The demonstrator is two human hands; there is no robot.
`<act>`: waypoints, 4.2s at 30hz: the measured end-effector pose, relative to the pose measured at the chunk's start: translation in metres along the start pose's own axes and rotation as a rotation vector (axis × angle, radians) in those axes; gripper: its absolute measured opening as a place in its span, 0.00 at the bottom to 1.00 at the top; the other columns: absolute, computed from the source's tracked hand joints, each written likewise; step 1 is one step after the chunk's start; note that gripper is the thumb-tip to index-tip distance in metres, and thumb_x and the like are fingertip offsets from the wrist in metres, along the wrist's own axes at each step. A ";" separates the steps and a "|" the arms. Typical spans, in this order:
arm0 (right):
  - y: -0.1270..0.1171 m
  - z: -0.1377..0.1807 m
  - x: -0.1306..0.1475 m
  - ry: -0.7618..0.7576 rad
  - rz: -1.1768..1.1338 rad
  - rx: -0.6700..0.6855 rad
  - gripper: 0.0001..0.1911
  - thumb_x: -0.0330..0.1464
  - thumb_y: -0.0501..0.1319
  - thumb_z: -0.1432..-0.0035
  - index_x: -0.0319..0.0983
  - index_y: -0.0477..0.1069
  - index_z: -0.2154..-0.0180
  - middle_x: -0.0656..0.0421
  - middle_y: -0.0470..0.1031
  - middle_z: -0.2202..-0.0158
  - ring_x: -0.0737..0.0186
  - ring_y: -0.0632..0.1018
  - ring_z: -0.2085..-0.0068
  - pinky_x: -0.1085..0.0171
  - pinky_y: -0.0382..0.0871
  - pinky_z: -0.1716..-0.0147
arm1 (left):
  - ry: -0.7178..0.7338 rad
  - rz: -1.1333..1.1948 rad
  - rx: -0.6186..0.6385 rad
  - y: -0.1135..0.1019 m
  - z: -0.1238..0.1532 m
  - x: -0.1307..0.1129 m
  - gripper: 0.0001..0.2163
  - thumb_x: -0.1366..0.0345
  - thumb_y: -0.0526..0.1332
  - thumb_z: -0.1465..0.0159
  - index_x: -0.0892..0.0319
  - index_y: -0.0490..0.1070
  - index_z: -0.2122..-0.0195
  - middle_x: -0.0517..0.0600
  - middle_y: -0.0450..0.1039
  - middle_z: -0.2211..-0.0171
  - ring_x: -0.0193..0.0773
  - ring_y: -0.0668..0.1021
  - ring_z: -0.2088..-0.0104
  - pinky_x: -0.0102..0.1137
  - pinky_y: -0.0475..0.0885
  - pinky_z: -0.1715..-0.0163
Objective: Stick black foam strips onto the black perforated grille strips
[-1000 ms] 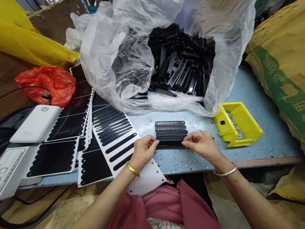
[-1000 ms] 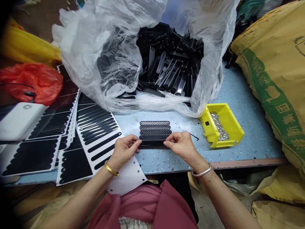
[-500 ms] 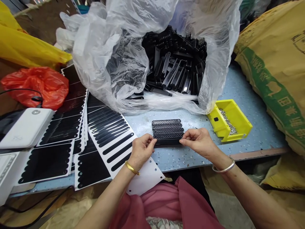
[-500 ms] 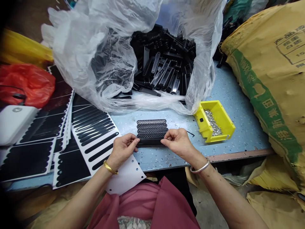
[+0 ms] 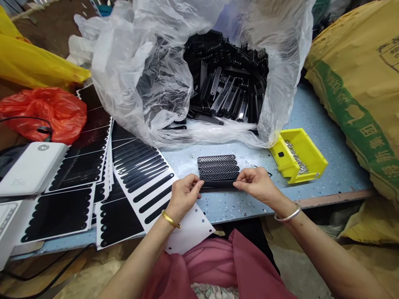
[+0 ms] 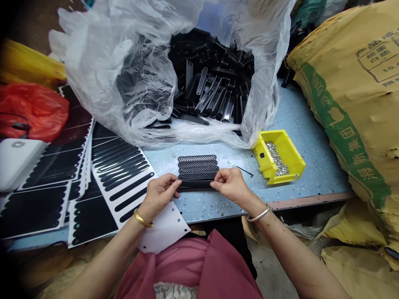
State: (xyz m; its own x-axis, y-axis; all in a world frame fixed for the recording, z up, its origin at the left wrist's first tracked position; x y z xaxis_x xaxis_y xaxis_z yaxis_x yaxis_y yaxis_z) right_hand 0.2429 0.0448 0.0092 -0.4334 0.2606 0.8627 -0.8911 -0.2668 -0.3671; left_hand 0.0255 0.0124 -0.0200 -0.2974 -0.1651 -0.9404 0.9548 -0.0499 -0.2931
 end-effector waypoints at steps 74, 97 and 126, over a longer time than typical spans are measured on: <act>-0.002 -0.014 -0.004 -0.048 0.124 -0.081 0.07 0.32 0.63 0.61 0.39 0.66 0.83 0.65 0.61 0.87 0.71 0.61 0.83 0.69 0.51 0.84 | 0.074 -0.046 -0.040 -0.001 0.001 -0.014 0.09 0.60 0.60 0.39 0.58 0.69 0.73 0.42 0.68 0.84 0.32 0.76 0.83 0.23 0.67 0.82; 0.000 -0.011 -0.003 -0.062 0.194 -0.081 0.08 0.30 0.63 0.58 0.39 0.65 0.83 0.66 0.60 0.87 0.71 0.60 0.83 0.69 0.50 0.84 | 0.050 -0.051 -0.039 -0.001 0.002 -0.010 0.08 0.60 0.61 0.40 0.58 0.70 0.72 0.42 0.67 0.83 0.33 0.76 0.82 0.25 0.68 0.81; -0.004 -0.009 -0.009 0.037 -0.154 0.100 0.12 0.38 0.66 0.54 0.35 0.75 0.79 0.55 0.77 0.80 0.66 0.73 0.85 0.70 0.58 0.87 | 0.979 -0.743 0.147 0.085 0.064 -0.075 0.29 0.82 0.50 0.44 0.73 0.59 0.39 0.67 0.65 0.40 0.51 0.61 0.34 0.52 0.64 0.39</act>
State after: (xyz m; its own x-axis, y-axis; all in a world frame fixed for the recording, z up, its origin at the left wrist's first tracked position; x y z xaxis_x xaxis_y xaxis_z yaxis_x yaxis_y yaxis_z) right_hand 0.2493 0.0515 -0.0002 -0.2996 0.3393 0.8917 -0.9302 -0.3117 -0.1939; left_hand 0.1296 -0.0428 0.0371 -0.5826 0.7529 -0.3062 0.5268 0.0629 -0.8477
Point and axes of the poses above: each hand's wrist, its own z-axis away from the middle knuckle, its own y-axis out of the palm, x = y × z, the point moved 10 cm from there along -z, towards the middle knuckle
